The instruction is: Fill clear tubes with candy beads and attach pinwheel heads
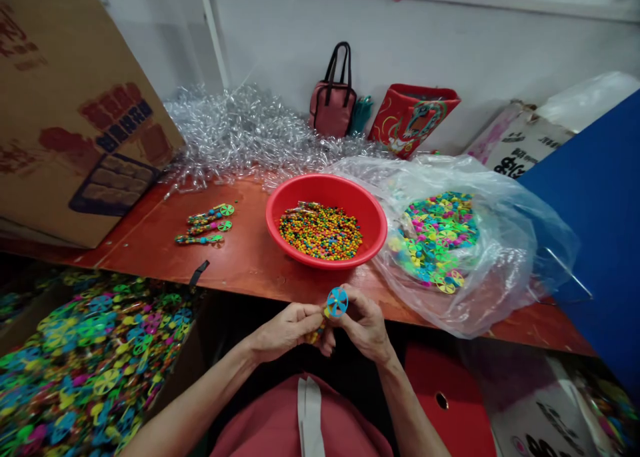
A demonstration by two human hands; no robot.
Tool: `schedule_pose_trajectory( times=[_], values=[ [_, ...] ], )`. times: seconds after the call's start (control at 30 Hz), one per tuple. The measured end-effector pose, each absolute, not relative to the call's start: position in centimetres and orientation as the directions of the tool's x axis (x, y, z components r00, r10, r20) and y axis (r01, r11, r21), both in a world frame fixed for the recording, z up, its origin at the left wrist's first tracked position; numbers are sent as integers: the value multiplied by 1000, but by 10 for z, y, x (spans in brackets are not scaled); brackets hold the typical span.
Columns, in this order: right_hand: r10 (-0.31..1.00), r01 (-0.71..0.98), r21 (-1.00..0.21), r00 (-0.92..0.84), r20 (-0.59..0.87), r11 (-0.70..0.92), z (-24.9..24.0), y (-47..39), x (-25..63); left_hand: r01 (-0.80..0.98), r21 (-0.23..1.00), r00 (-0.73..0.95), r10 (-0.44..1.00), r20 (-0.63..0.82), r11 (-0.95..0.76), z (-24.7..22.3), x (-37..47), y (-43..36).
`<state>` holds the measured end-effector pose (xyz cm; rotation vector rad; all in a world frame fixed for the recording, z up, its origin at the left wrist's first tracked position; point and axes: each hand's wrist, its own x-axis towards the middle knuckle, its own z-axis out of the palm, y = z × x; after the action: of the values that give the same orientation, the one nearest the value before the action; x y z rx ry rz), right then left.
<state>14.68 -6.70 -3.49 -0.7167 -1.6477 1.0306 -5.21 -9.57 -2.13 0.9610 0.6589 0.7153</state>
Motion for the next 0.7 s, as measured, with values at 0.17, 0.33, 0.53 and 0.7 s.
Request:
schedule_pose_trajectory(
  times=[0.17, 0.33, 0.53, 0.7],
  values=[
    [825, 66, -846, -271, 496, 530, -39, -62, 130, 17, 999, 239, 970, -46, 43, -22, -55, -102],
    [765, 81, -795, -343, 544, 602, -25, -47, 130, 246, 955, 1, 985, 173, -168, -18, -83, -96],
    [814, 402, -744, -3, 581, 533, -5, -5, 229, 649, 732, -218, 872, 438, -206, -12, -184, -27],
    [811, 536, -717, 97, 577, 446, -3, 43, 280, 923, 355, -94, 805, 585, -151, 11, -215, 43]
  ],
)
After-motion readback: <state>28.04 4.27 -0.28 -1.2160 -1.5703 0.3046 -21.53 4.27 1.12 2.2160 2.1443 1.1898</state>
